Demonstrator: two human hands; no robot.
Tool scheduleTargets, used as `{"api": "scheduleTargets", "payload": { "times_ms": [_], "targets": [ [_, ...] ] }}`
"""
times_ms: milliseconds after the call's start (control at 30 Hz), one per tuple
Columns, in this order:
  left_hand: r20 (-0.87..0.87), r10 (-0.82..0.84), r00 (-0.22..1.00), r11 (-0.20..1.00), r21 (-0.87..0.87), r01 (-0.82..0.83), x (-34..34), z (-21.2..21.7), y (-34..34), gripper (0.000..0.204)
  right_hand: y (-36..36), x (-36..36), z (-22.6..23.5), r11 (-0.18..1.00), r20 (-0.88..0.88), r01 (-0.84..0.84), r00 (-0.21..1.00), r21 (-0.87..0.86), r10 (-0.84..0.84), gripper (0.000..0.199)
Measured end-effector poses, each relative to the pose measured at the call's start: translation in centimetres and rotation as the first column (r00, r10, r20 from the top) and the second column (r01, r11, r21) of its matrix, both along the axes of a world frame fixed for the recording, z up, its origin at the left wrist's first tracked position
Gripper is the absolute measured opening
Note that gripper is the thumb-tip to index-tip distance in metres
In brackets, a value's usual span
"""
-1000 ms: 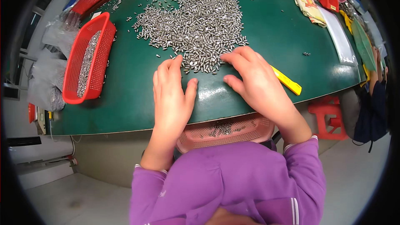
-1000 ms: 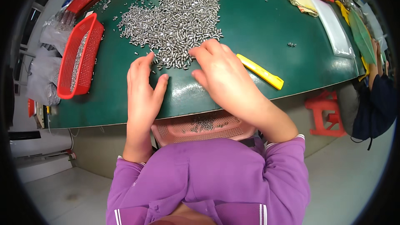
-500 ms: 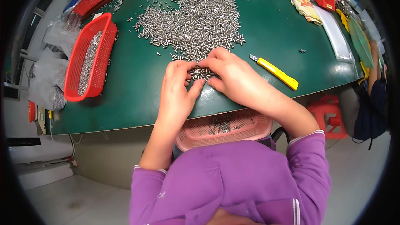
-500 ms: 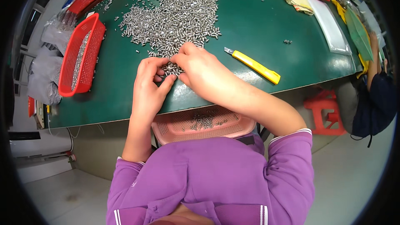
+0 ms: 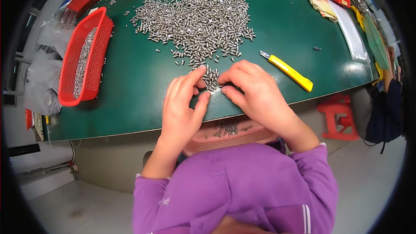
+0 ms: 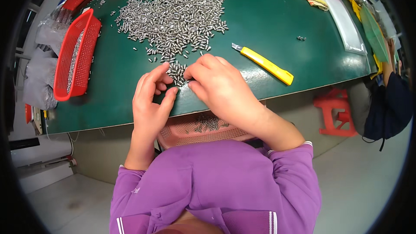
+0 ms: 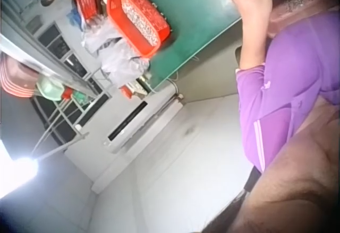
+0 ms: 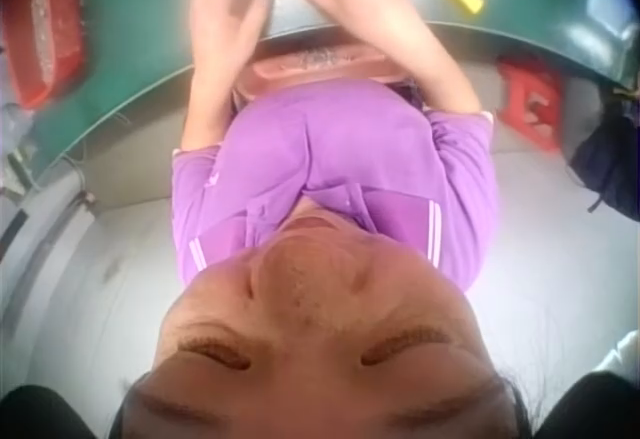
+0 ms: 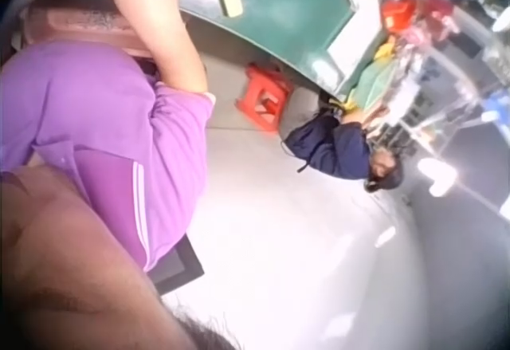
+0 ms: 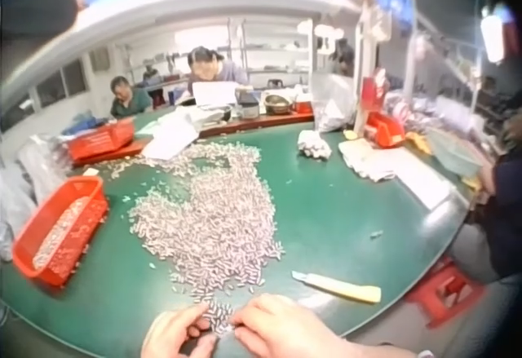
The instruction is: Sorting and inspecting small metal screws or components on a workbench.
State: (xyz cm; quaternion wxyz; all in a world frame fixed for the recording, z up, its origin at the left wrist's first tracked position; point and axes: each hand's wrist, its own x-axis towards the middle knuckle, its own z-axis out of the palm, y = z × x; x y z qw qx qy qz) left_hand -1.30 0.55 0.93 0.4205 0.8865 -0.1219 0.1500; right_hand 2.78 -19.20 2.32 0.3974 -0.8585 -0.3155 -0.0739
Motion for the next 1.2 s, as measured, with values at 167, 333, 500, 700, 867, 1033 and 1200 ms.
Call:
{"api": "scheduleTargets", "payload": {
  "times_ms": [167, 333, 500, 700, 867, 1033, 1200],
  "targets": [
    [0.105, -0.044, 0.994, 0.999, -0.006, 0.045, 0.2, -0.3, -0.6, 0.067, 0.2, 0.2, 0.2, 0.999, 0.015, -0.032, 0.999, -0.002, 0.032, 0.016],
    [0.091, -0.03, 0.995, 0.999, 0.016, 0.029, 0.5, -0.1, -1.0, 0.065, -0.3, -0.1, 0.2, 0.997, 0.026, -0.073, 0.997, 0.009, 0.072, 0.013],
    [0.085, -0.062, 0.994, 0.997, 0.053, 0.058, 0.7, 0.1, -1.1, 0.065, -0.5, -0.4, 0.2, 0.995, 0.025, -0.104, 0.994, -0.014, 0.104, 0.013],
    [0.081, -0.058, 0.995, 0.998, 0.036, 0.055, 0.5, -0.2, -1.3, 0.06, -0.3, -0.5, 0.3, 0.996, -0.004, -0.084, 0.996, 0.006, 0.084, 0.016],
    [0.07, -0.03, 0.997, 0.999, 0.018, 0.029, 0.0, -0.2, -1.1, 0.06, 0.1, -0.2, 0.3, 0.997, 0.008, -0.075, 0.997, 0.022, 0.075, 0.019],
    [0.053, -0.01, 0.999, 1.0, 0.012, 0.009, -0.3, -0.2, -0.8, 0.06, 0.2, -0.1, 0.6, 0.995, 0.006, -0.084, 0.996, -0.06, 0.085, 0.019],
    [0.074, 0.028, 0.997, 0.998, 0.051, -0.032, -0.4, -0.3, -0.7, 0.059, 0.7, -0.1, 0.5, 0.993, 0.042, -0.09, 0.995, -0.082, 0.094, 0.015]
  ]
}}
